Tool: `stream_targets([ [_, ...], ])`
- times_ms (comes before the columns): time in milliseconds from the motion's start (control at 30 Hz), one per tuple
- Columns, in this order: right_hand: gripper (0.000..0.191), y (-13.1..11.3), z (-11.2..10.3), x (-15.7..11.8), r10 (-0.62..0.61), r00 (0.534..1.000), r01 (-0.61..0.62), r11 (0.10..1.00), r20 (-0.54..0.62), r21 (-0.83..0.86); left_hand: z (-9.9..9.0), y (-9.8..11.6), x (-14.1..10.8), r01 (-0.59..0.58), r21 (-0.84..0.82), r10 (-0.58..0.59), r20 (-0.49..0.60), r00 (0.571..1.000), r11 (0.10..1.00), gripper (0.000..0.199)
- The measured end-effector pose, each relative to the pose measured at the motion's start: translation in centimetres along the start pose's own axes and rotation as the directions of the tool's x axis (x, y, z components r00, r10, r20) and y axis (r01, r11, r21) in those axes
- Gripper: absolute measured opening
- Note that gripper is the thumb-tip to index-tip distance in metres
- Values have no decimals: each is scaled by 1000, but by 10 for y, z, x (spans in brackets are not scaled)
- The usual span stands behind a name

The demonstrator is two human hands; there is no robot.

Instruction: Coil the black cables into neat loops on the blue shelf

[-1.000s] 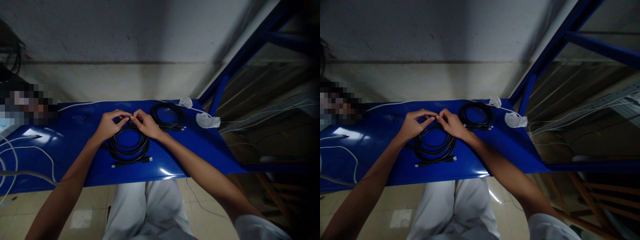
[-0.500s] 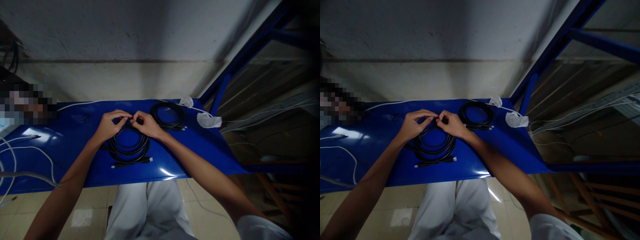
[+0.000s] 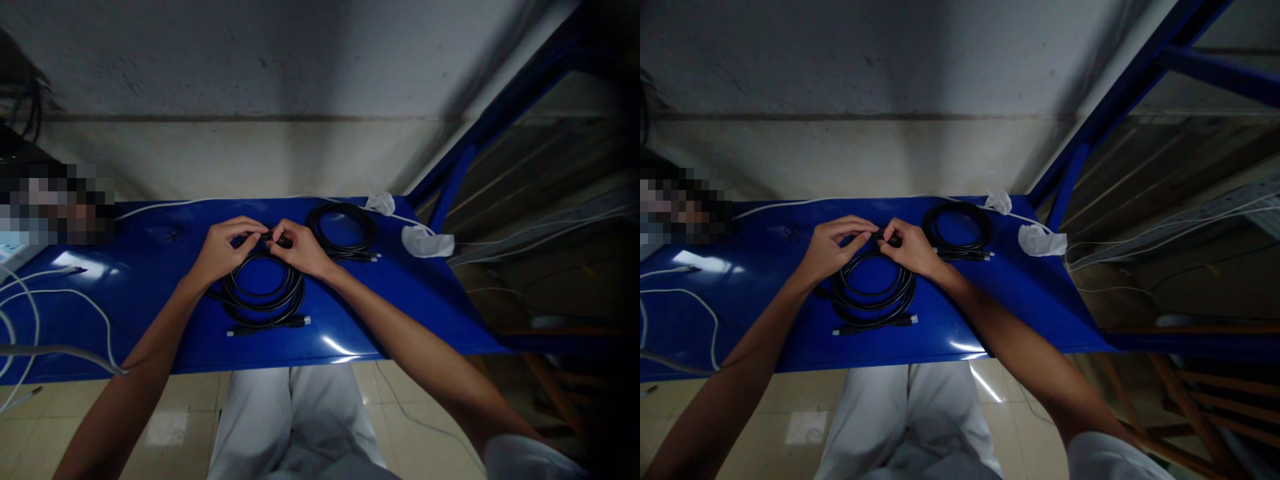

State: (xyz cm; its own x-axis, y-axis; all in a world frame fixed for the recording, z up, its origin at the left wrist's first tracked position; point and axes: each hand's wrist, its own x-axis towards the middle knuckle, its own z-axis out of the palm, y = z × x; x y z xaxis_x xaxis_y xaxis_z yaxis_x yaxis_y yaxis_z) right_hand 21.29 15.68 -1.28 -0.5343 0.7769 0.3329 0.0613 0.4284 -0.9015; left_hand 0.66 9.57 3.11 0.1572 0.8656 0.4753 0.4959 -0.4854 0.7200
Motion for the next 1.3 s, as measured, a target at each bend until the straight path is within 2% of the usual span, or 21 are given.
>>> stream_targets([
  [200,27,3,2,0,17,1000,-19,988,13,154,1,0,0,42,-61,-42,-6,999,997,17],
  [467,36,-2,3,2,28,1000,-27,969,-3,246,2,0,-1,96,-150,-98,-6,995,984,18],
  [600,41,-5,3,3,65,998,-61,951,-1,303,4,-4,-1,167,-199,-174,-20,985,966,23],
  [733,39,-2,1,5,105,994,-102,933,9,345,5,-7,-1,280,-266,-299,-32,954,922,37],
  [833,40,0,0,6,107,994,-103,923,11,370,6,-8,0,320,-286,-344,-36,938,903,45],
  [1067,49,-3,3,4,101,994,-107,921,35,375,7,-11,0,278,-262,-296,-31,955,924,38],
  [1300,53,2,6,3,63,998,-69,929,29,365,9,-13,-1,210,-163,-219,-39,975,964,30],
])
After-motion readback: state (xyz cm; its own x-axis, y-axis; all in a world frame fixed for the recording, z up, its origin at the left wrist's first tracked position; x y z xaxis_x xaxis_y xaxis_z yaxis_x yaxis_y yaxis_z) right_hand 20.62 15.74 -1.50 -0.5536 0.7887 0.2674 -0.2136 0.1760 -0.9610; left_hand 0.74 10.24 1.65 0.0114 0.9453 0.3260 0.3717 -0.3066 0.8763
